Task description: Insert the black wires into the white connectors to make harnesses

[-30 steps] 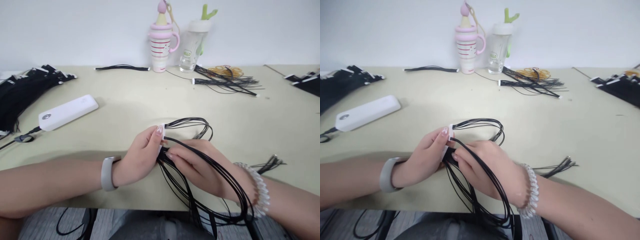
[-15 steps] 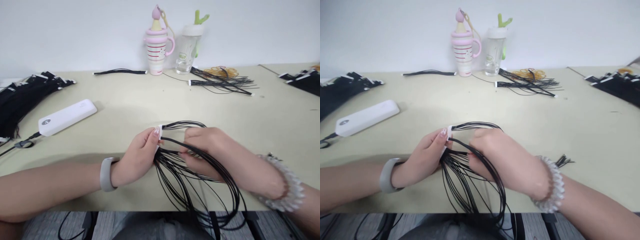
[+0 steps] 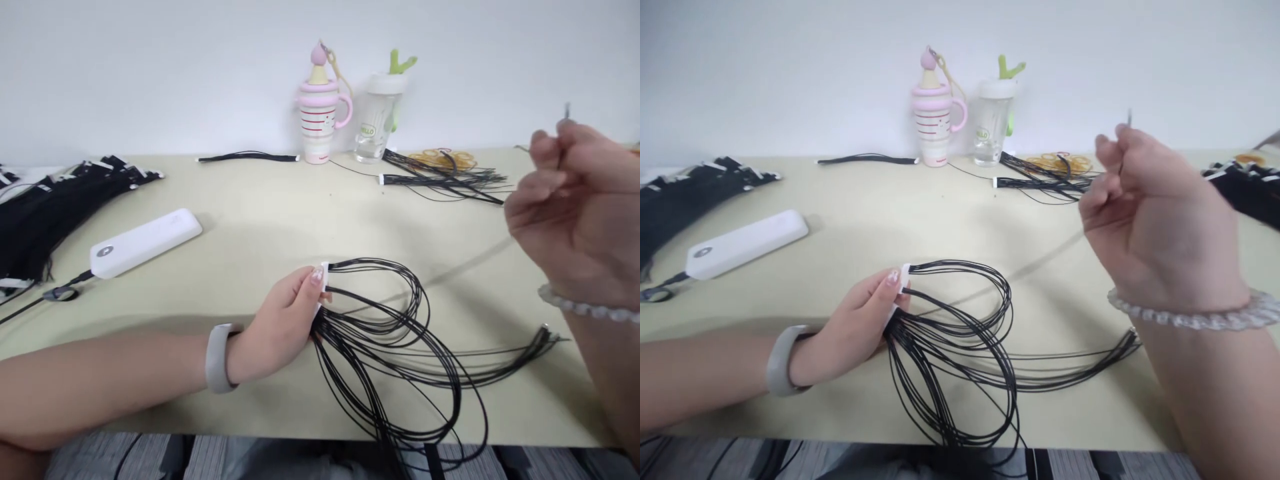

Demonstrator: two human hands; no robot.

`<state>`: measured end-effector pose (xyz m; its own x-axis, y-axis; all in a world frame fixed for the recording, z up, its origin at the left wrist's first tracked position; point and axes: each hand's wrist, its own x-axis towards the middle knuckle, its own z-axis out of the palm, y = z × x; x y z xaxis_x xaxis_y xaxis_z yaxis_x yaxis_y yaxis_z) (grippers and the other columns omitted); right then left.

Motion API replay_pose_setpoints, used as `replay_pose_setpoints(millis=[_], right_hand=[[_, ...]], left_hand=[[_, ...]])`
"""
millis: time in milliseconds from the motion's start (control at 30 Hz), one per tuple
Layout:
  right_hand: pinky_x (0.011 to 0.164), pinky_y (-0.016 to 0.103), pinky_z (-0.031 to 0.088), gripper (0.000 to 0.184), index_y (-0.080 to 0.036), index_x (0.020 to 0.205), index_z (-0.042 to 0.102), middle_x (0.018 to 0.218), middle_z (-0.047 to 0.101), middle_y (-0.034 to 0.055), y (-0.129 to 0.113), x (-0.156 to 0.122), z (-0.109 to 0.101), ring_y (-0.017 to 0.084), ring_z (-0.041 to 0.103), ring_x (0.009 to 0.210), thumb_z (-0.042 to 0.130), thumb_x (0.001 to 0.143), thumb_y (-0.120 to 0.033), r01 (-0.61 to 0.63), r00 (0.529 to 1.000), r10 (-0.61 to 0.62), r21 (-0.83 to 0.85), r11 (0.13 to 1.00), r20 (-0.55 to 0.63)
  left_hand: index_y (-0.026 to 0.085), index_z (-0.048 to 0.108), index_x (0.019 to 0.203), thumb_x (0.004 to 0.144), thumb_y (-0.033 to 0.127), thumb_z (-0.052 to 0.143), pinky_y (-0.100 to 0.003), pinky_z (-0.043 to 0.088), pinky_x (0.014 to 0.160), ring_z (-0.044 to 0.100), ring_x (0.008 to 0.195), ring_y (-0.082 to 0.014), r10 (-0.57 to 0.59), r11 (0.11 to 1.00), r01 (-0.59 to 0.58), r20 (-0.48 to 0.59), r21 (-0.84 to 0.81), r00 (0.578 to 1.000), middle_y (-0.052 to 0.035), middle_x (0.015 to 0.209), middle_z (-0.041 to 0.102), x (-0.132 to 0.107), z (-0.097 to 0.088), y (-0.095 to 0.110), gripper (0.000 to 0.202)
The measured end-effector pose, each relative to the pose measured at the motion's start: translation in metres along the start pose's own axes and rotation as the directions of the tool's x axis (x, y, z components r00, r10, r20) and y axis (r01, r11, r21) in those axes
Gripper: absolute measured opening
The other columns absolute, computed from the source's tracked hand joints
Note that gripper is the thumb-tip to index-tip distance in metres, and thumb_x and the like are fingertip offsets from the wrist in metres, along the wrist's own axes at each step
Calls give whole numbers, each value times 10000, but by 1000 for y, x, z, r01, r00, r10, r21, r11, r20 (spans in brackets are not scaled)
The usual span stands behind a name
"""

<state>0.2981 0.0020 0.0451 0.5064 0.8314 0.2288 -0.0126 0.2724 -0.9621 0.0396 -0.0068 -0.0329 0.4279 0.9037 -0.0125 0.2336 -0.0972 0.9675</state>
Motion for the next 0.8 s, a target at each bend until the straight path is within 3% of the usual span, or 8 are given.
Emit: replay_pose_setpoints(millis=[67,133,167,233,333,433,600,800], right_hand=[[448,226,262,294,-202,1022,578,918,634,20,3,-15,9,-3,482,532,478,779,-69,5,999,-4,-24,1000,52],[429,194,309,193,-195,955,547,740,609,-9,9,-36,21,5,440,451,539,777,-122,62,973,-48,-55,997,228],[430,193,344,85,-179,864,534,704,601,-8,12,-47,26,29,474,464,556,782,-173,112,939,-68,-111,988,337],[455,192,379,63,-166,764,526,617,566,-19,19,-66,35,53,495,492,555,794,-214,282,833,-79,-299,912,548],[522,196,376,106,-162,727,543,613,541,-20,25,-79,40,61,486,551,512,822,-197,568,698,-115,-448,690,707],[555,203,357,150,-158,729,537,641,540,-11,28,-79,40,68,476,581,458,850,-199,668,634,-122,-462,583,764],[544,210,326,201,-156,703,524,602,511,-13,29,-76,40,73,431,547,430,865,-228,676,599,-66,-461,575,798],[537,214,310,208,-158,697,525,587,492,-18,28,-76,39,73,399,529,424,866,-224,670,593,-34,-469,575,805]], left_hand=[[163,396,652,883,450,296,-199,306,483,345,511,-75,9,1000,-9,3,8,1000,27,524,364,0,0,0,381],[163,393,653,883,443,303,-201,310,494,354,525,-78,24,1000,-24,-4,12,1000,26,532,367,0,0,1,373],[163,392,655,883,439,307,-201,312,500,358,531,-79,29,1000,-29,-9,10,1000,26,537,370,0,0,1,368],[163,394,661,882,435,314,-201,314,505,362,537,-79,28,1000,-28,-15,4,999,26,543,376,0,0,1,360],[159,398,662,879,437,320,-200,308,498,355,527,-76,16,1000,-16,-11,-4,1000,29,538,373,-1,1,0,361],[157,391,658,878,440,324,-200,308,498,349,523,-72,20,1000,-20,1,-6,1000,31,539,364,-1,1,0,364],[154,386,664,886,432,311,-198,322,526,351,551,-68,31,999,-31,17,27,999,26,573,374,-1,0,3,364],[153,384,651,885,429,309,-198,316,512,343,554,-68,32,999,-32,10,34,999,20,598,378,-1,0,4,370]])
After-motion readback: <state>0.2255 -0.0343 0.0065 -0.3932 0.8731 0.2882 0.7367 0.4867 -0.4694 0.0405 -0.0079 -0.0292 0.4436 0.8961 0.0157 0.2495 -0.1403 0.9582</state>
